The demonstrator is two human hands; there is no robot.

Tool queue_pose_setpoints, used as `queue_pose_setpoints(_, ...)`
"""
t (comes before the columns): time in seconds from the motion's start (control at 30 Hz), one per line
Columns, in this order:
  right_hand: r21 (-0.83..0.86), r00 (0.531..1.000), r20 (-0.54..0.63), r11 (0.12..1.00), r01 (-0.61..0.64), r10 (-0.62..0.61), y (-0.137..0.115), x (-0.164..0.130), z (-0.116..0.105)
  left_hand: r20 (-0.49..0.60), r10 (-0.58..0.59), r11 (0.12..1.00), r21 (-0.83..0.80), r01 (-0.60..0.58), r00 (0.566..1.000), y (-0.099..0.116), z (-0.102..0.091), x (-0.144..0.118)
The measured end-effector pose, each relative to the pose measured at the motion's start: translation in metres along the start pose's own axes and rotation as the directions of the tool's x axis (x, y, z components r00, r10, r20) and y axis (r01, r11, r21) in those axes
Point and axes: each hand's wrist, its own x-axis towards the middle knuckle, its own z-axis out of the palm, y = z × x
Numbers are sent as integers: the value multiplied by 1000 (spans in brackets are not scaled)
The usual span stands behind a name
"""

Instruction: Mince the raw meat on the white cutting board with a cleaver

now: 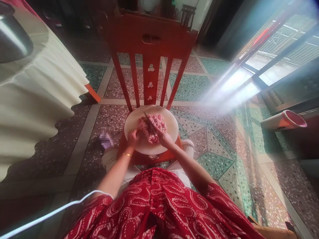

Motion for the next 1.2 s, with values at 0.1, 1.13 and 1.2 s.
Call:
queue_pose_setpoints(0.1, 66, 978, -177, 990, 125, -112, -8, -5, -23, -26, 16, 1000, 14, -15, 1000, 0, 1, 1)
queue_pose_setpoints(1.13, 126, 936, -317, 971, 202, -154, -8, 15, -17, -57, 8, 1000, -4, -8, 998, -2, 4, 1)
queue_pose_setpoints(1.2, 88, 976, -193, 989, 118, -99, -2, 18, -2, -42, -3, 1000, 1, 3, 999, -2, 4, 0)
